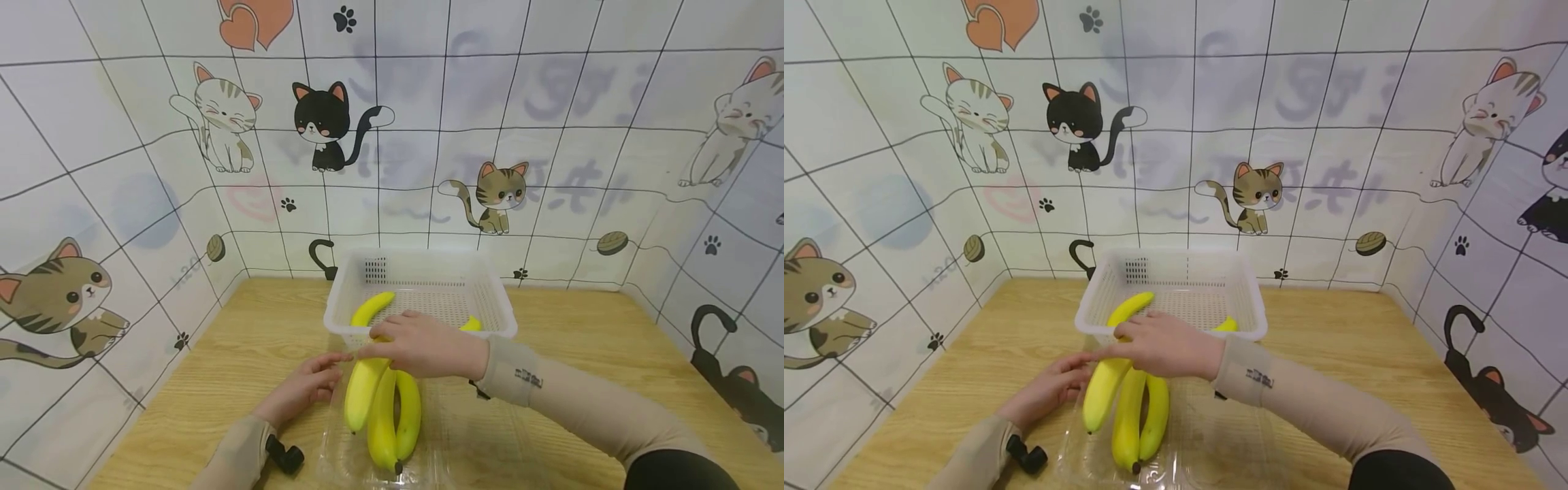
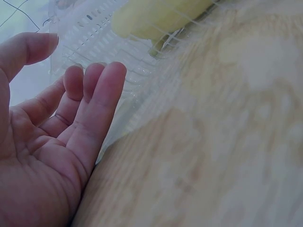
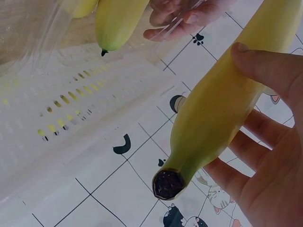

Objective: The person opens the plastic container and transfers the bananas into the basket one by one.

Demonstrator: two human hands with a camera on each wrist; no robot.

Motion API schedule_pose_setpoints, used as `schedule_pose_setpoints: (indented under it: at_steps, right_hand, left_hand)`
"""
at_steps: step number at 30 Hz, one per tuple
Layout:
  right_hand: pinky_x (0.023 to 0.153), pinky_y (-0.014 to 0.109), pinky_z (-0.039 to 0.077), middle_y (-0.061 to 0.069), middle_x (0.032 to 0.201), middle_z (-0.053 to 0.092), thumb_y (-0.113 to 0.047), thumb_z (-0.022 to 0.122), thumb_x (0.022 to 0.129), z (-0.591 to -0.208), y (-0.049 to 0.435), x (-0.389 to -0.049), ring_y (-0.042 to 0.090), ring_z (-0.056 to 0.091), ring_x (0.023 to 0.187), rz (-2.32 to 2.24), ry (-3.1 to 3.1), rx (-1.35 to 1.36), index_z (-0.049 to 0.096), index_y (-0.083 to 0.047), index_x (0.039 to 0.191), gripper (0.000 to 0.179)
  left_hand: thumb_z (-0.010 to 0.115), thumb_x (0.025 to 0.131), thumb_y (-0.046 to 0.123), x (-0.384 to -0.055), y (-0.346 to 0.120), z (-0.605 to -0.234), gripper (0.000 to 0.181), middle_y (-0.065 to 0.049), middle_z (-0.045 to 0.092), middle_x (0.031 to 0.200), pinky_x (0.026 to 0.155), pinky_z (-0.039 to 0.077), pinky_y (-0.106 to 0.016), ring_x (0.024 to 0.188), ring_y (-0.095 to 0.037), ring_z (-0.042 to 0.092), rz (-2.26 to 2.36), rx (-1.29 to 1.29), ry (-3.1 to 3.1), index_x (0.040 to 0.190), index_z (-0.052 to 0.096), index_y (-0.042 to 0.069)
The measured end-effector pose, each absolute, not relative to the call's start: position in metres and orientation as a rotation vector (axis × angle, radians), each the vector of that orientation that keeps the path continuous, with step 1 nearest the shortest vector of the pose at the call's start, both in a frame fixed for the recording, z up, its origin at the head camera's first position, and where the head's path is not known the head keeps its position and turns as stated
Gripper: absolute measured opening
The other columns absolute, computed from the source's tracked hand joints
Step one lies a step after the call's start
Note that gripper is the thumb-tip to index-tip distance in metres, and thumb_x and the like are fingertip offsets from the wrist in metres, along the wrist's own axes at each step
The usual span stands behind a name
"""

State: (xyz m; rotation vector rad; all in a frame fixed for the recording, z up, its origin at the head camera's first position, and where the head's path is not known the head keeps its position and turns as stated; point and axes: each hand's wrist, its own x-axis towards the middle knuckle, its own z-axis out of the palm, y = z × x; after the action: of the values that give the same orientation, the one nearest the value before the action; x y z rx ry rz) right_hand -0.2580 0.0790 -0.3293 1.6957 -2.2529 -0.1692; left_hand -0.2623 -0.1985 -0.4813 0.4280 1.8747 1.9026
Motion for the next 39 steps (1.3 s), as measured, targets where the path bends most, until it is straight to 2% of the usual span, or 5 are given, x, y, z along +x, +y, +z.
schedule_pose_setpoints:
  at_steps: [7, 12, 22, 29, 39]
  right_hand:
    - [0.078, 0.029, 0.05, 0.0, 0.118, 0.06, -0.014, 0.073, 0.084, -0.325, 0.08, -0.26, 0.016, 0.057, 0.1, -0.125, -2.245, 1.698, 0.058, -0.031, 0.13, 0.051]
    - [0.074, 0.029, 0.05, 0.0, 0.117, 0.061, -0.017, 0.077, 0.082, -0.321, 0.082, -0.263, 0.016, 0.058, 0.097, -0.112, -2.201, 1.703, 0.058, -0.03, 0.128, 0.051]
    - [0.08, 0.033, 0.052, 0.001, 0.12, 0.061, -0.016, 0.081, 0.08, -0.314, 0.085, -0.273, 0.018, 0.059, 0.102, -0.114, -2.2, 1.71, 0.059, -0.028, 0.127, 0.053]
    - [0.083, 0.032, 0.051, 0.0, 0.118, 0.062, -0.016, 0.079, 0.082, -0.307, 0.085, -0.277, 0.018, 0.06, 0.103, -0.14, -2.22, 1.706, 0.059, -0.026, 0.128, 0.052]
    - [0.081, 0.031, 0.051, 0.001, 0.115, 0.062, -0.015, 0.079, 0.082, -0.308, 0.084, -0.286, 0.019, 0.06, 0.099, -0.136, -2.199, 1.689, 0.059, -0.026, 0.129, 0.052]
  left_hand:
    - [0.053, 0.1, 0.019, -0.262, -0.199, -0.482, 0.048, -0.008, 0.054, 0.106, 0.074, 0.051, -0.032, 0.082, -0.016, 0.054, 1.887, 0.416, 1.882, 0.142, 0.041, 0.0]
    - [0.054, 0.099, 0.019, -0.262, -0.198, -0.481, 0.048, -0.01, 0.055, 0.11, 0.075, 0.051, -0.033, 0.083, -0.017, 0.055, 1.89, 0.405, 1.892, 0.142, 0.041, 0.001]
    - [0.053, 0.1, 0.017, -0.262, -0.198, -0.48, 0.047, -0.014, 0.054, 0.109, 0.07, 0.05, -0.029, 0.079, -0.016, 0.055, 1.905, 0.403, 1.869, 0.142, 0.041, 0.002]
    - [0.053, 0.099, 0.016, -0.262, -0.198, -0.479, 0.047, -0.015, 0.054, 0.116, 0.07, 0.05, -0.03, 0.079, -0.016, 0.054, 1.913, 0.403, 1.882, 0.142, 0.041, 0.001]
    - [0.054, 0.099, 0.016, -0.262, -0.197, -0.482, 0.046, -0.011, 0.056, 0.106, 0.073, 0.052, -0.032, 0.08, -0.017, 0.056, 1.917, 0.408, 1.881, 0.14, 0.041, 0.0]
